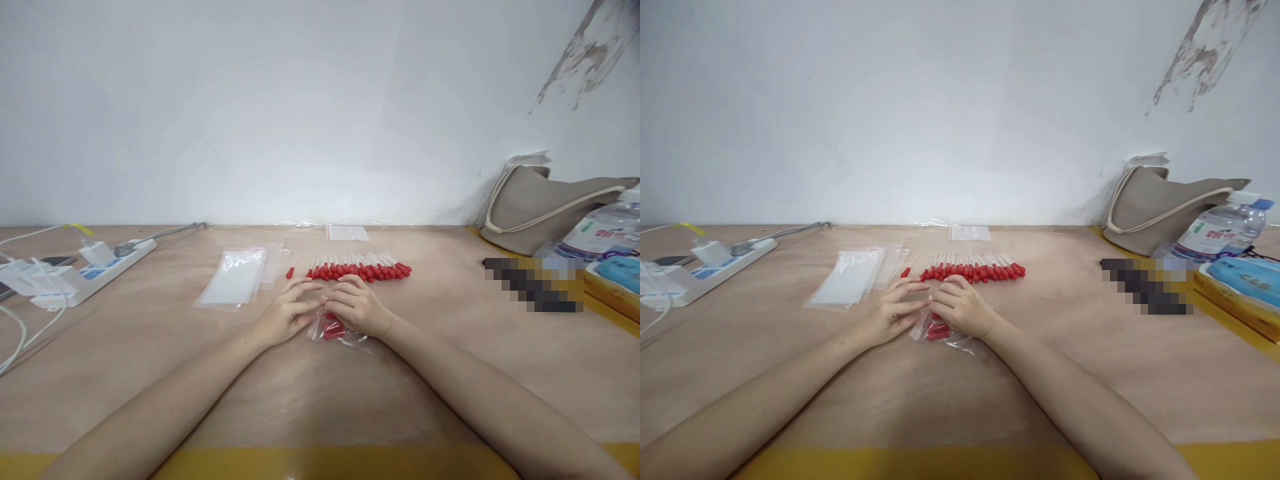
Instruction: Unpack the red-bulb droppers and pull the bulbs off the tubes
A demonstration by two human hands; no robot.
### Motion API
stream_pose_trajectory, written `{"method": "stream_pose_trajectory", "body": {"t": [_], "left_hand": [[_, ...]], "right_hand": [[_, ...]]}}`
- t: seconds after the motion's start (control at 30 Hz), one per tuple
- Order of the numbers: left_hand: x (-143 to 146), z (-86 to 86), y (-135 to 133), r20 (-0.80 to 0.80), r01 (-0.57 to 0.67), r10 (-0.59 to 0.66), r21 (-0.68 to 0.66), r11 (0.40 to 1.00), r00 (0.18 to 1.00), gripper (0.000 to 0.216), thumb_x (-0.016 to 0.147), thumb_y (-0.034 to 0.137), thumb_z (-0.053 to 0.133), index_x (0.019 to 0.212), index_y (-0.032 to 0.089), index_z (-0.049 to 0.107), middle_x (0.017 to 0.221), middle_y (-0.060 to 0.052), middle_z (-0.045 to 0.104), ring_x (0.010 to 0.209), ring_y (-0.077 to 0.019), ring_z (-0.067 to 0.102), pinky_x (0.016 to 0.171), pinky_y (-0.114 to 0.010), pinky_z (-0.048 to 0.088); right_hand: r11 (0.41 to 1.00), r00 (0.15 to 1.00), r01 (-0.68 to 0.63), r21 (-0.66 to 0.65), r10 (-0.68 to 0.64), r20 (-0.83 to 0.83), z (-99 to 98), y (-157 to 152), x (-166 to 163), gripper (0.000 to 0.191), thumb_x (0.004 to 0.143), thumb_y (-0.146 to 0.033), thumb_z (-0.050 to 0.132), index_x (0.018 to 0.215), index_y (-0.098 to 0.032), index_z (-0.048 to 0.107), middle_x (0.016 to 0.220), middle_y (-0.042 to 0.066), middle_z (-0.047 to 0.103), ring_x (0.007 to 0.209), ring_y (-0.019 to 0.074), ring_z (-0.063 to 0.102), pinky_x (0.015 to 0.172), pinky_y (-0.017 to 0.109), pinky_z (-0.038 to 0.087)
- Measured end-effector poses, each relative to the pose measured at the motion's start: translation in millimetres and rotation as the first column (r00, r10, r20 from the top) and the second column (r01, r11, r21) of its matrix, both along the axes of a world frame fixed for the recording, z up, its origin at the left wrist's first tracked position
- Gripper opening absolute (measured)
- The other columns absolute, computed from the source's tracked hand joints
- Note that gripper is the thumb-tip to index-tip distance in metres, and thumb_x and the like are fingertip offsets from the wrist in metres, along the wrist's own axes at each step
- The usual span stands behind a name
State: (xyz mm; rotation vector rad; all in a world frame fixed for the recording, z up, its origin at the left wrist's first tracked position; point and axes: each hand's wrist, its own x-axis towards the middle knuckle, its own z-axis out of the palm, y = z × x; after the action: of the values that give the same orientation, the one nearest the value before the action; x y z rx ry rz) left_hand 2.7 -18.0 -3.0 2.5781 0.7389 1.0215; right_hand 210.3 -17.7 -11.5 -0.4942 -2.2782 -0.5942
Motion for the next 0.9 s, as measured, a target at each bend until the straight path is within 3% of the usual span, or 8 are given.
{"method": "stream_pose_trajectory", "body": {"t": [0.13, 0.3, 0.5, 0.7, 0.9], "left_hand": [[4.7, -5.3, 4.3, 0.009, -0.013, 0.012, 0.101, 0.995, 1.0, 0.016, 0.075, 0.02, 0.061, 0.085, 0.029, 0.069, 0.116, -0.004, 0.056, 0.118, -0.0232, 0.037, 0.101, -0.046, 0.028], [3.1, -5.0, 4.5, -0.021, -0.018, 0.019, 0.07, 0.997, 1.0, 0.014, 0.073, 0.021, 0.064, 0.081, 0.031, 0.07, 0.116, -0.002, 0.055, 0.118, -0.0239, 0.037, 0.1, -0.047, 0.029], [2.9, -3.2, 3.1, -0.011, -0.02, 0.021, 0.103, 0.994, 1.0, 0.01, 0.073, 0.021, 0.063, 0.074, 0.029, 0.07, 0.108, -0.004, 0.058, 0.116, -0.0236, 0.038, 0.098, -0.047, 0.031], [2.0, -2.9, 1.3, -0.047, 0.015, -0.006, 0.189, 0.982, 0.999, 0.012, 0.076, 0.02, 0.059, 0.072, 0.026, 0.069, 0.104, -0.006, 0.057, 0.111, -0.0221, 0.04, 0.096, -0.042, 0.034], [-0.3, -5.0, 1.5, -0.071, -0.009, 0.018, 0.126, 0.992, 0.997, 0.007, 0.075, 0.022, 0.06, 0.075, 0.024, 0.067, 0.104, -0.007, 0.059, 0.111, -0.0227, 0.042, 0.096, -0.042, 0.034]], "right_hand": [[0.999, 0.999, -0.03, -0.016, 0.03, 0.034, 0.3, -1.4, -2.1, 0.018, 0.085, -0.016, 0.044, 0.08, -0.019, 0.06, 0.077, 0.001, 0.064, 0.083, 0.0126, 0.05, 0.087, 0.034, 0.035], [0.993, 0.994, -0.061, -0.105, 0.07, 0.083, 5.2, 0.8, 1.5, 0.018, 0.085, -0.021, 0.045, 0.095, -0.022, 0.06, 0.083, 0.001, 0.064, 0.086, 0.0134, 0.048, 0.083, 0.033, 0.035], [0.979, 0.99, 0.006, -0.204, 0.023, 0.138, 8.4, 3.6, 5.0, 0.019, 0.084, -0.019, 0.046, 0.092, -0.023, 0.063, 0.089, 0.003, 0.063, 0.088, 0.0146, 0.047, 0.082, 0.034, 0.033], [0.984, 0.99, -0.042, -0.171, 0.064, 0.129, 6.1, 5.5, 0.1, 0.019, 0.084, -0.022, 0.046, 0.088, -0.025, 0.064, 0.093, 0.001, 0.064, 0.088, 0.0154, 0.047, 0.084, 0.036, 0.032], [0.993, 0.991, -0.053, -0.105, 0.065, 0.12, 0.3, 5.3, -0.6, 0.019, 0.085, -0.019, 0.045, 0.084, -0.024, 0.063, 0.083, 0.0, 0.065, 0.087, 0.014, 0.047, 0.086, 0.035, 0.032]]}}
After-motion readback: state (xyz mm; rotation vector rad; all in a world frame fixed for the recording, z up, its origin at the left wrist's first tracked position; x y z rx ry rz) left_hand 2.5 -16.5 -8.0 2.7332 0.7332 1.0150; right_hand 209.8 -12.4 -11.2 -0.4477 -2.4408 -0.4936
